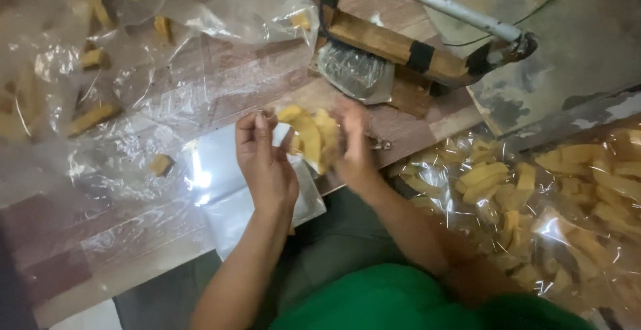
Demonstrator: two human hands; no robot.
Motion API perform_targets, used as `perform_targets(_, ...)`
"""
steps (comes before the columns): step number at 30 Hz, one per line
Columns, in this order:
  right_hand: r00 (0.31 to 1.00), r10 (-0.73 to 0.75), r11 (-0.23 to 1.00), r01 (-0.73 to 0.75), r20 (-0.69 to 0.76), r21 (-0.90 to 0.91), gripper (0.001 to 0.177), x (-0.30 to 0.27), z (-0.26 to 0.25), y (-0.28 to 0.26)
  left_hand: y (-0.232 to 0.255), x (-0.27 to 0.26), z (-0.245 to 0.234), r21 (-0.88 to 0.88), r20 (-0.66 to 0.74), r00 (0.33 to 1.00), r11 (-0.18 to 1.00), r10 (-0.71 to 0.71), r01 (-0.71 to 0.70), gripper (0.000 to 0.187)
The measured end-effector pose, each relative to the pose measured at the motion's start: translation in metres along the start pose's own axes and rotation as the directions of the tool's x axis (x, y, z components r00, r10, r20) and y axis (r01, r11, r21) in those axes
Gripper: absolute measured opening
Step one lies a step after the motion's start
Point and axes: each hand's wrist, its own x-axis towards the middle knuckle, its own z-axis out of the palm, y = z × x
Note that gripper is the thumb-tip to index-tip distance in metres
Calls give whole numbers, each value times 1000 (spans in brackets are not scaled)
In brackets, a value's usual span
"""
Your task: Manually picking up food items and placing them into small plastic bags for packaging.
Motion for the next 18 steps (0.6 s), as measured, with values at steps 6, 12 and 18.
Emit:
perform_targets(6, 948, -298, 917, 317, 114, -241, 68, -55, -17, 82, -16, -23, -21, 102, 419, 902, 982, 104, -161, 85)
perform_targets(12, 764, -643, 694, 607, 46, -387, 77, -94, -28, 101, -37, -55, -45, 87, 515, 795, 903, 321, -421, 69)
perform_targets(18, 695, -712, 685, 657, -97, -315, 48, -83, -26, 83, -37, -59, -43, 197, 542, 770, 839, 338, -507, 65)
